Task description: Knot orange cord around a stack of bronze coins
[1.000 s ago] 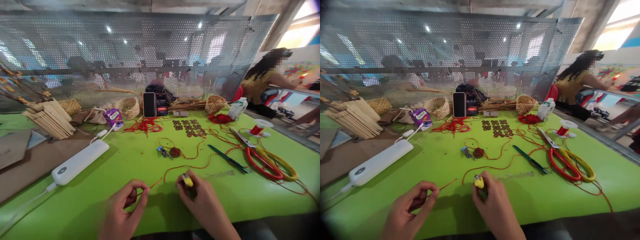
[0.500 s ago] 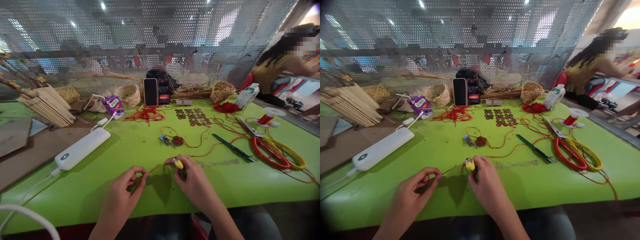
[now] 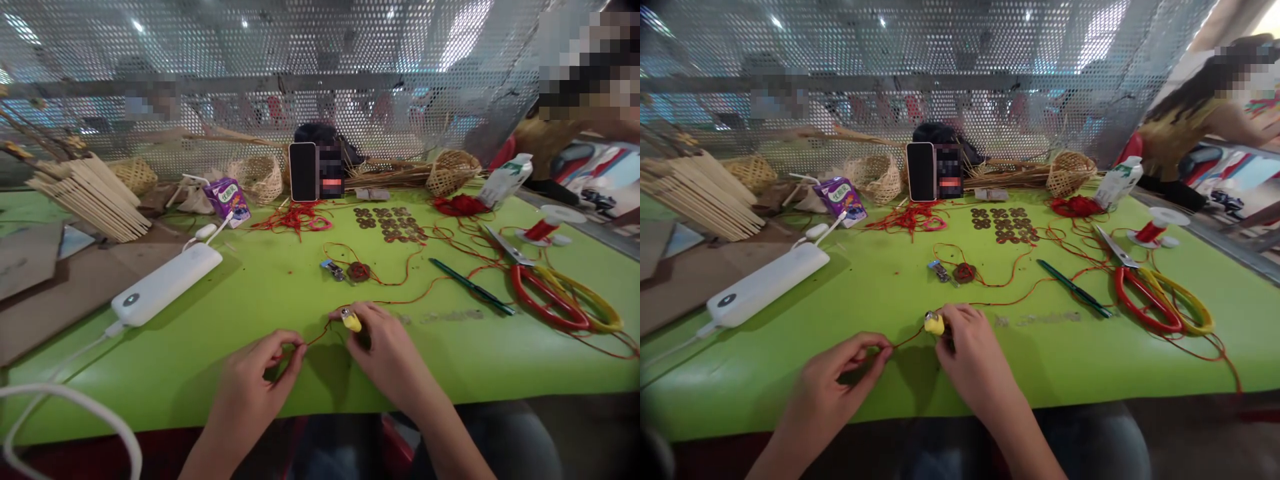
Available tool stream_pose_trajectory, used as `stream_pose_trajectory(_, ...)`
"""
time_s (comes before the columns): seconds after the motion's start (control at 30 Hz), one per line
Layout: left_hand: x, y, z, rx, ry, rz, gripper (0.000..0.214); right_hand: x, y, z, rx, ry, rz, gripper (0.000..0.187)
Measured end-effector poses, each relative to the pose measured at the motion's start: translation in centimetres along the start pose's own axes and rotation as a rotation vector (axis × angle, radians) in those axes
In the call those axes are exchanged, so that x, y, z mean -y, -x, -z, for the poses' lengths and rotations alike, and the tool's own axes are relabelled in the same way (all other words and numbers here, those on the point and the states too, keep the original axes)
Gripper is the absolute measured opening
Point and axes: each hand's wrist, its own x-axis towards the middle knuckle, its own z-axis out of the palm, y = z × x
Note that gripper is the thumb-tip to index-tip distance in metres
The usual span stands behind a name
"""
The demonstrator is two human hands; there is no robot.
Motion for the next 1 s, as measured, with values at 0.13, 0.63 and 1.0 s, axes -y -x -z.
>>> stream_pose_trajectory(0.13, 0.0, -0.03, 0.06, -0.012, -0.005, 0.011, 0.013, 0.05, 0.01, 0.04, 0.009, 0.002, 0.002, 0.032)
stream_pose_trajectory(0.63, 0.16, -0.04, -0.06, -0.01, -0.031, 0.048, 0.015, 0.04, 0.09, 0.06, 0.005, 0.011, 0.016, 0.03)
stream_pose_trajectory(1.0, 0.26, 0.34, -0.16, -0.023, -0.067, 0.034, 0.012, 0.05, 0.12, 0.15, 0.011, 0.001, 0.012, 0.031)
